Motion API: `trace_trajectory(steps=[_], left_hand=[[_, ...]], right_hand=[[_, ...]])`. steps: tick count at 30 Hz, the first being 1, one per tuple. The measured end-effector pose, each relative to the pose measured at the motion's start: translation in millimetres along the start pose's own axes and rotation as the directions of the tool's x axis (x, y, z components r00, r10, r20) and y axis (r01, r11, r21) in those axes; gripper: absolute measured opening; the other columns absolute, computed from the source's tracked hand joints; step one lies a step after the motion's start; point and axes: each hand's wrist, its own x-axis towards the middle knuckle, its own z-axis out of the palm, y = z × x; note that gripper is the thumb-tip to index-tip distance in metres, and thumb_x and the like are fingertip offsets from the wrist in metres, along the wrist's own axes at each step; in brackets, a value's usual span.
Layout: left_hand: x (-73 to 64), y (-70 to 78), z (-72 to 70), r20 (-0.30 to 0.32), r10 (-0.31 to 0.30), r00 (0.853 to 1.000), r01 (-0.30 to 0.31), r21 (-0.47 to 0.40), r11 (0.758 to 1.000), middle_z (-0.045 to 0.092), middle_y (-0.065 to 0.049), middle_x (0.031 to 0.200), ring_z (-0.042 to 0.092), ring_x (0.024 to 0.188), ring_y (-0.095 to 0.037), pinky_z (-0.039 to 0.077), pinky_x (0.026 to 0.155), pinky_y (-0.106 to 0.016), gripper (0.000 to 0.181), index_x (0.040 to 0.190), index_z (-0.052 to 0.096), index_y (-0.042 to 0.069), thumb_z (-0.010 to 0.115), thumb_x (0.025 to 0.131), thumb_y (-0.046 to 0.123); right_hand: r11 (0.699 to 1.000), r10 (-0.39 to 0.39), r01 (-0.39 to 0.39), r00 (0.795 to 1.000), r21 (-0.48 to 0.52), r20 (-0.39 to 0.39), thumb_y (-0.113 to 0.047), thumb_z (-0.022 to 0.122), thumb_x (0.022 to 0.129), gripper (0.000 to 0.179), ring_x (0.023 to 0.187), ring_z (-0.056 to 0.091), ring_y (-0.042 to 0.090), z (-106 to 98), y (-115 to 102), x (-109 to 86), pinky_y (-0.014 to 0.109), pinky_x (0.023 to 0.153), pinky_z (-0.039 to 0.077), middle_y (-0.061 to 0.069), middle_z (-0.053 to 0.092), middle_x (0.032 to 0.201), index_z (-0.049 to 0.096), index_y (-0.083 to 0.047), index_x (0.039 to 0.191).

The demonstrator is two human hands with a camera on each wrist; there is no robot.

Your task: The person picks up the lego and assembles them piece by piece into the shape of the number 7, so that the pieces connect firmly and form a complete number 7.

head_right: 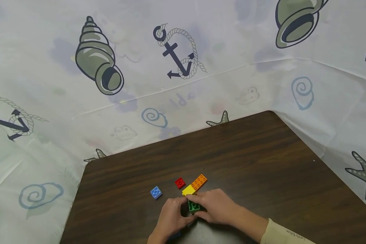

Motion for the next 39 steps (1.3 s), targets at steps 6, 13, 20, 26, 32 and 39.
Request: trace_trajectory(steps=[6, 13, 20, 26, 32, 39], left_hand=[[1.5, 0.6, -0.7, 0.036, -0.009, 0.999, 0.009, 0.011, 1.000, 0.069, 0.019, 0.101, 0.055, 0.079, 0.004, 0.043, 0.073, -0.029, 0.045, 0.113, 0.072, 0.026, 0.084, 0.073, 0.043], [0.4, 1.6, -3.0, 0.039, -0.013, 0.999, 0.012, 0.020, 1.000, 0.069, 0.018, 0.100, 0.056, 0.080, 0.004, 0.040, 0.071, -0.027, 0.044, 0.110, 0.073, 0.025, 0.086, 0.072, 0.041], [0.3, 3.4, -5.1, 0.036, -0.003, 0.999, 0.002, 0.034, 0.999, 0.070, 0.017, 0.099, 0.059, 0.081, 0.002, 0.038, 0.070, -0.026, 0.043, 0.109, 0.073, 0.023, 0.086, 0.071, 0.041], [2.0, 2.1, -3.1, 0.055, 0.022, 0.998, -0.025, 0.053, 0.998, 0.069, 0.018, 0.098, 0.059, 0.081, 0.002, 0.038, 0.071, -0.027, 0.039, 0.108, 0.073, 0.025, 0.085, 0.074, 0.041], [3.2, -0.9, -5.5, 0.094, 0.030, 0.995, -0.036, 0.066, 0.997, 0.068, 0.017, 0.094, 0.058, 0.081, 0.002, 0.040, 0.073, -0.031, 0.035, 0.106, 0.072, 0.023, 0.084, 0.076, 0.036], [1.6, -0.3, -6.3, 0.124, 0.012, 0.992, -0.018, 0.052, 0.998, 0.068, 0.017, 0.096, 0.056, 0.081, 0.003, 0.039, 0.076, -0.032, 0.038, 0.111, 0.071, 0.024, 0.083, 0.077, 0.036]], right_hand=[[0.998, -0.006, 0.006, 1.000, 0.062, -0.005, -0.039, 0.071, 0.089, 0.042, 0.085, 0.062, 0.002, -5, 4, 2.6, 0.026, 0.069, 0.053, -0.007, 0.067, 0.116, 0.066, -0.018, 0.125], [0.999, 0.003, -0.003, 1.000, 0.053, 0.004, -0.034, 0.072, 0.089, 0.030, 0.067, 0.049, -0.003, -4, 1, 6.5, 0.018, 0.058, 0.044, -0.011, 0.064, 0.098, 0.069, -0.017, 0.114], [1.000, 0.004, -0.004, 1.000, -0.013, -0.003, -0.034, 0.071, 0.089, 0.033, 0.074, 0.056, -0.002, -3, -3, 7.4, 0.022, 0.060, 0.048, -0.007, 0.068, 0.103, 0.069, -0.014, 0.115], [0.997, 0.074, -0.074, 0.997, 0.036, 0.012, -0.037, 0.072, 0.088, 0.033, 0.067, 0.051, -0.003, -2, 0, 4.6, 0.020, 0.059, 0.046, -0.008, 0.070, 0.102, 0.070, -0.016, 0.114], [0.988, 0.107, -0.118, 0.988, 0.099, 0.107, -0.046, 0.074, 0.085, 0.047, 0.080, 0.060, 0.003, -8, 3, 7.0, 0.028, 0.069, 0.052, -0.008, 0.068, 0.114, 0.067, -0.019, 0.122], [0.998, -0.019, 0.013, 0.996, 0.062, 0.092, -0.047, 0.069, 0.089, 0.051, 0.079, 0.058, 0.001, -20, 2, 8.6, 0.024, 0.069, 0.050, -0.007, 0.066, 0.121, 0.062, -0.022, 0.133]])
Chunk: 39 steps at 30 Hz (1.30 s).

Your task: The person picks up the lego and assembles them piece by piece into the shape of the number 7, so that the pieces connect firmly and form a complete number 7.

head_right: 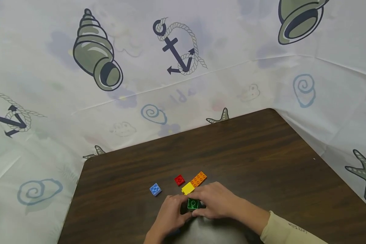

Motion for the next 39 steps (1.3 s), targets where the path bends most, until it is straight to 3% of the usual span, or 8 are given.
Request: trace_trajectory(steps=[4, 10, 18, 24, 28, 31, 35, 39], left_hand=[[-0.3, 1.2, -0.7, 0.002, -0.008, 1.000, 0.008, -0.013, 1.000, 0.068, 0.018, 0.099, 0.055, 0.081, 0.004, 0.038, 0.076, -0.032, 0.039, 0.114, 0.071, 0.026, 0.082, 0.079, 0.040], [0.6, 2.1, -1.4, 0.006, -0.003, 1.000, 0.003, -0.018, 1.000, 0.068, 0.018, 0.099, 0.056, 0.082, 0.003, 0.039, 0.078, -0.032, 0.040, 0.115, 0.070, 0.026, 0.082, 0.079, 0.040], [-0.8, 7.0, 2.0, -0.088, -0.026, 0.996, 0.025, -0.012, 1.000, 0.067, 0.018, 0.097, 0.057, 0.082, 0.000, 0.043, 0.077, -0.033, 0.051, 0.114, 0.070, 0.026, 0.077, 0.076, 0.058], [-3.3, 9.6, 0.0, -0.180, -0.051, 0.982, 0.050, -0.013, 0.999, 0.070, 0.016, 0.094, 0.061, 0.081, -0.001, 0.048, 0.075, -0.032, 0.047, 0.107, 0.074, 0.023, 0.081, 0.074, 0.055], [-3.9, 5.4, -4.9, -0.164, -0.075, 0.984, 0.067, -0.053, 0.996, 0.069, 0.016, 0.090, 0.060, 0.077, 0.002, 0.051, 0.073, -0.030, 0.040, 0.105, 0.075, 0.022, 0.086, 0.073, 0.041], [-3.0, 1.9, -7.4, -0.133, -0.111, 0.985, 0.101, -0.078, 0.992, 0.069, 0.015, 0.090, 0.059, 0.076, 0.002, 0.052, 0.071, -0.029, 0.041, 0.108, 0.074, 0.021, 0.087, 0.072, 0.037], [-2.8, 0.2, -8.2, -0.084, -0.136, 0.987, 0.128, -0.091, 0.988, 0.070, 0.014, 0.093, 0.060, 0.079, 0.000, 0.052, 0.074, -0.033, 0.044, 0.111, 0.073, 0.020, 0.087, 0.073, 0.038], [-3.4, -0.4, -7.7, -0.075, -0.142, 0.987, 0.133, -0.107, 0.985, 0.070, 0.013, 0.095, 0.061, 0.081, -0.001, 0.052, 0.075, -0.036, 0.044, 0.111, 0.073, 0.020, 0.086, 0.073, 0.038]], right_hand=[[1.000, 0.001, -0.001, 1.000, 0.030, 0.014, -0.038, 0.074, 0.087, 0.045, 0.063, 0.044, -0.003, -3, -1, 6.0, 0.018, 0.059, 0.043, -0.011, 0.068, 0.109, 0.067, -0.022, 0.128], [0.999, 0.019, -0.019, 1.000, 0.045, -0.003, -0.035, 0.077, 0.085, 0.042, 0.068, 0.049, -0.004, -2, -2, 7.3, 0.018, 0.063, 0.044, -0.010, 0.069, 0.110, 0.070, -0.020, 0.123], [0.990, 0.103, -0.088, 0.983, 0.107, -0.149, -0.045, 0.077, 0.082, 0.044, 0.068, 0.055, -0.002, 15, -6, 3.3, 0.021, 0.061, 0.048, -0.011, 0.070, 0.095, 0.071, -0.018, 0.117], [0.996, 0.085, -0.077, 0.981, 0.052, -0.174, -0.062, 0.063, 0.085, 0.045, 0.053, 0.034, -0.004, 32, 3, -3.7, 0.016, 0.048, 0.030, -0.019, 0.042, 0.064, 0.068, -0.020, 0.100], [0.992, 0.064, -0.047, 0.987, 0.116, -0.148, -0.053, 0.055, 0.095, 0.038, 0.056, 0.041, -0.006, 30, 12, -3.5, 0.015, 0.052, 0.037, -0.020, 0.056, 0.073, 0.071, -0.019, 0.104], [0.983, 0.116, -0.087, 0.976, 0.160, -0.183, -0.036, 0.057, 0.100, 0.030, 0.071, 0.058, -0.003, 27, 22, 1.5, 0.023, 0.066, 0.051, -0.012, 0.070, 0.099, 0.071, -0.015, 0.115], [0.986, 0.158, -0.147, 0.974, 0.079, -0.162, -0.023, 0.066, 0.095, 0.037, 0.086, 0.062, 0.005, 27, 33, 8.1, 0.031, 0.075, 0.054, -0.005, 0.063, 0.120, 0.062, -0.013, 0.130], [0.987, 0.157, -0.154, 0.985, 0.049, -0.074, -0.029, 0.071, 0.091, 0.057, 0.079, 0.056, 0.006, 31, 39, 16.1, 0.024, 0.065, 0.049, -0.002, 0.052, 0.126, 0.050, -0.015, 0.142]])
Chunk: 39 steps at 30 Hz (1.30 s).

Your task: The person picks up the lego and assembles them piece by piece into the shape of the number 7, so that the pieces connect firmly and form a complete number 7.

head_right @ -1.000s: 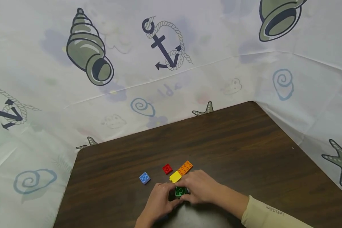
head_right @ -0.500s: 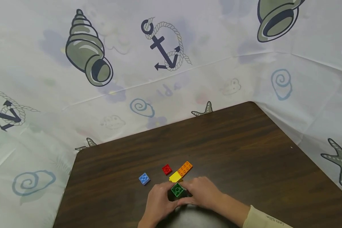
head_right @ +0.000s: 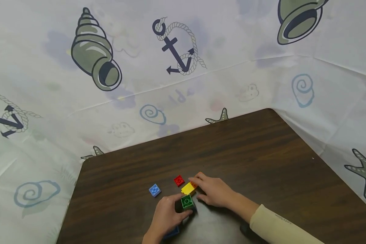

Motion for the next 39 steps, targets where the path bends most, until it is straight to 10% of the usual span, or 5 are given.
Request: trace_trajectory(steps=[20, 26, 32, 39], left_hand=[[-4.8, -7.0, 6.7, -0.037, 0.001, 0.999, -0.003, -0.058, 0.998, 0.068, 0.017, 0.099, 0.063, 0.090, -0.002, 0.051, 0.077, -0.035, 0.039, 0.109, 0.072, 0.025, 0.085, 0.075, 0.039], [-2.0, -8.6, 5.5, 0.004, -0.015, 1.000, 0.015, -0.086, 0.996, 0.067, 0.018, 0.098, 0.061, 0.087, 0.000, 0.051, 0.079, -0.035, 0.039, 0.110, 0.072, 0.023, 0.084, 0.076, 0.039], [0.5, -7.1, 4.0, 0.030, -0.027, 0.999, 0.030, -0.099, 0.995, 0.067, 0.017, 0.098, 0.059, 0.085, 0.000, 0.051, 0.079, -0.035, 0.039, 0.111, 0.072, 0.022, 0.083, 0.078, 0.040], [1.4, -6.9, 4.0, 0.033, -0.028, 0.999, 0.032, -0.107, 0.994, 0.067, 0.017, 0.097, 0.058, 0.082, 0.001, 0.051, 0.077, -0.033, 0.039, 0.111, 0.072, 0.022, 0.082, 0.078, 0.041]], right_hand=[[0.998, -0.025, 0.022, 0.998, -0.056, -0.055, -0.034, 0.075, 0.087, 0.035, 0.089, 0.056, 0.007, 7, 2, 11.1, 0.027, 0.070, 0.050, -0.007, 0.053, 0.120, 0.064, -0.023, 0.117], [0.989, 0.085, -0.073, 0.992, 0.130, -0.095, -0.023, 0.079, 0.083, 0.035, 0.095, 0.059, 0.014, -12, 4, 6.8, 0.033, 0.079, 0.052, -0.008, 0.058, 0.120, 0.061, -0.022, 0.113], [0.899, 0.155, -0.107, 0.985, 0.425, -0.080, -0.011, 0.078, 0.084, 0.040, 0.096, 0.061, 0.019, -33, 4, 6.4, 0.031, 0.075, 0.055, -0.002, 0.064, 0.115, 0.059, -0.015, 0.119], [0.865, 0.165, -0.103, 0.983, 0.491, -0.084, -0.020, 0.076, 0.087, 0.043, 0.093, 0.059, 0.018, -46, -4, 4.8, 0.033, 0.072, 0.056, 0.001, 0.063, 0.118, 0.060, -0.013, 0.127]])
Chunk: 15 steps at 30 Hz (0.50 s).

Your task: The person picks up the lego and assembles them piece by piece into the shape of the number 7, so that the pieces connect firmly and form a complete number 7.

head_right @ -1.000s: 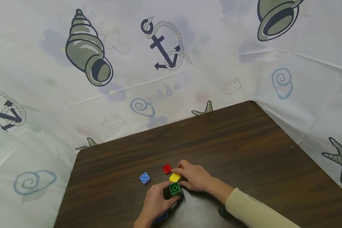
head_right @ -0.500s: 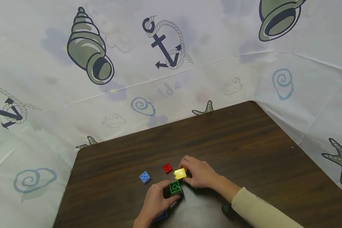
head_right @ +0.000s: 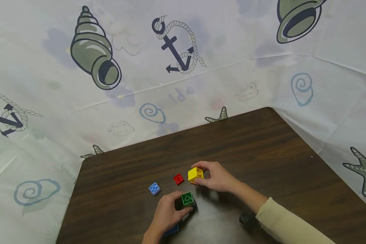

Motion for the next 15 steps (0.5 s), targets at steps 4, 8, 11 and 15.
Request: trace_trajectory(steps=[4, 8, 11, 15], left_hand=[[0.3, 0.4, -0.1, -0.004, 0.005, 1.000, -0.005, 0.007, 1.000, 0.067, 0.017, 0.096, 0.057, 0.081, 0.001, 0.050, 0.077, -0.033, 0.039, 0.110, 0.072, 0.022, 0.082, 0.078, 0.041], [-0.1, 1.2, -0.8, -0.015, 0.011, 1.000, -0.011, 0.024, 1.000, 0.067, 0.016, 0.096, 0.058, 0.082, 0.001, 0.050, 0.076, -0.033, 0.039, 0.109, 0.072, 0.022, 0.083, 0.077, 0.040], [0.2, 1.8, -1.5, -0.005, 0.007, 1.000, -0.007, 0.021, 1.000, 0.067, 0.016, 0.096, 0.058, 0.082, 0.000, 0.050, 0.077, -0.033, 0.039, 0.110, 0.072, 0.021, 0.083, 0.077, 0.041], [1.2, 2.1, -2.0, 0.012, -0.003, 1.000, 0.003, 0.011, 1.000, 0.067, 0.016, 0.095, 0.057, 0.081, 0.000, 0.050, 0.077, -0.033, 0.039, 0.109, 0.071, 0.021, 0.082, 0.078, 0.042]], right_hand=[[0.998, -0.062, 0.062, 0.998, -0.030, -0.003, -0.024, 0.073, 0.090, 0.045, 0.092, 0.057, 0.015, -1, -6, -2.6, 0.033, 0.073, 0.055, -0.001, 0.063, 0.120, 0.059, -0.017, 0.132], [0.993, -0.102, 0.104, 0.994, -0.058, 0.030, -0.024, 0.072, 0.090, 0.050, 0.094, 0.057, 0.012, 0, -12, -4.6, 0.035, 0.078, 0.055, -0.006, 0.061, 0.117, 0.056, -0.019, 0.137], [0.993, -0.104, 0.107, 0.993, -0.051, 0.058, -0.026, 0.074, 0.089, 0.055, 0.097, 0.058, 0.011, 1, -17, -5.8, 0.038, 0.080, 0.055, -0.004, 0.061, 0.119, 0.054, -0.015, 0.139], [0.995, -0.086, 0.088, 0.995, -0.039, 0.048, -0.028, 0.075, 0.087, 0.055, 0.098, 0.062, 0.011, 2, -21, -7.0, 0.037, 0.080, 0.055, -0.001, 0.064, 0.121, 0.056, -0.010, 0.136]])
